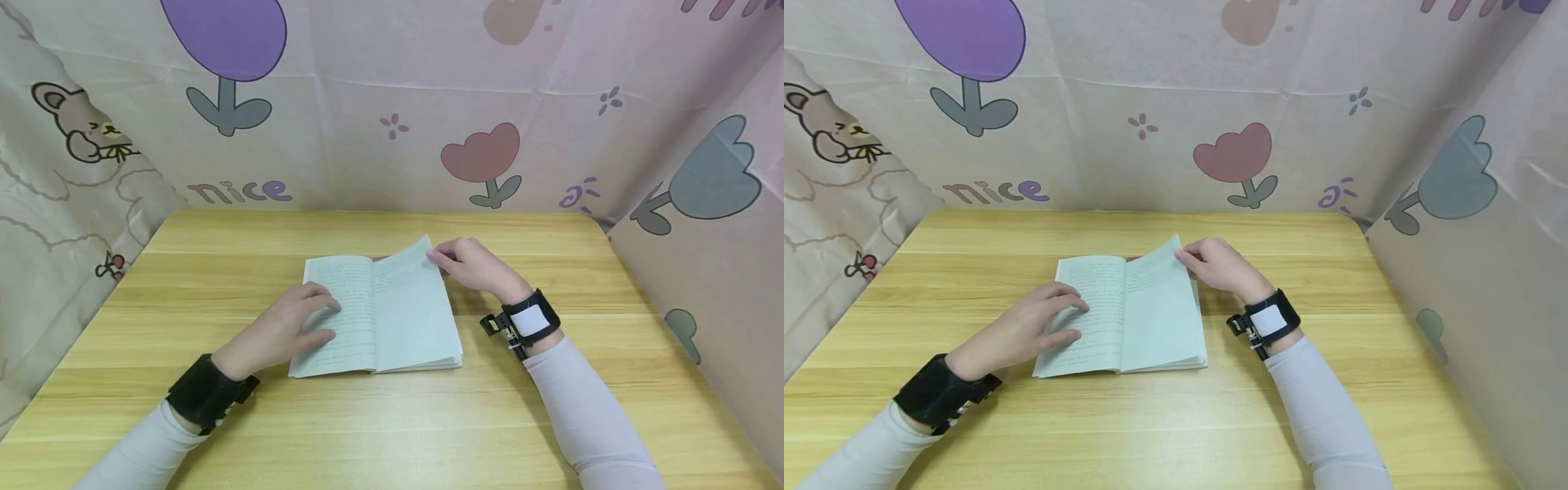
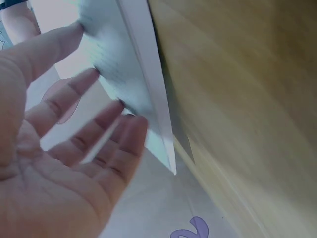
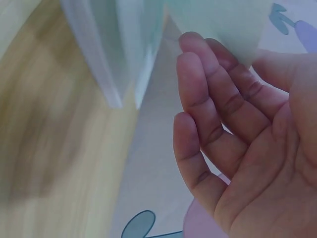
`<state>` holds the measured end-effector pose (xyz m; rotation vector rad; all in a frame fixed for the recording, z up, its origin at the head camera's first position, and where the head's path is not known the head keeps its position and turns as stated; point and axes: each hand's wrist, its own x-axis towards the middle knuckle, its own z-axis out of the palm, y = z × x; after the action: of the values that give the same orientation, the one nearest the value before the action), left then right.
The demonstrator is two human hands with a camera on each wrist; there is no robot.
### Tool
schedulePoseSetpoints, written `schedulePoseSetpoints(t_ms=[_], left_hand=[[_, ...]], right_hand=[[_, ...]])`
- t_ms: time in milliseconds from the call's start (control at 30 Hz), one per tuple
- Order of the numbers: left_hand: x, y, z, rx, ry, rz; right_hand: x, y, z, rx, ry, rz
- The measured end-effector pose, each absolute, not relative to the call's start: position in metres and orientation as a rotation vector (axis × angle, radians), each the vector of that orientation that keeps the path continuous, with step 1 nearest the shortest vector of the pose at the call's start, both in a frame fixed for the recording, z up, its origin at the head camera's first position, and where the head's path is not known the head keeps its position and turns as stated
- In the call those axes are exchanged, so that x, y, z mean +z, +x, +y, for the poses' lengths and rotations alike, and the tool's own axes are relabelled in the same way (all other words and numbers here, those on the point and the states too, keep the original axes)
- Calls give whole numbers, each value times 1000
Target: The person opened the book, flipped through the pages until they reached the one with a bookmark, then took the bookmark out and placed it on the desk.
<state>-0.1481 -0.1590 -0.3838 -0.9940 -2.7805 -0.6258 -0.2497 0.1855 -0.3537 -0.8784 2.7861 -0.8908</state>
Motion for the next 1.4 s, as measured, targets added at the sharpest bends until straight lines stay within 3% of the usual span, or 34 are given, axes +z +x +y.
schedulePoseSetpoints(t_ms=[333, 733, 1400], left_hand=[[-380, -147, -154, -761, -1057, -2751], [-372, -152, -154, -1136, -886, -2789], [-366, -153, -152, -1316, -692, -2873]], right_hand=[[-339, -238, 173, -955, -1004, 2714], [-331, -222, 157, -991, -1142, 2630], [-337, -200, 132, -869, -1377, 2547]])
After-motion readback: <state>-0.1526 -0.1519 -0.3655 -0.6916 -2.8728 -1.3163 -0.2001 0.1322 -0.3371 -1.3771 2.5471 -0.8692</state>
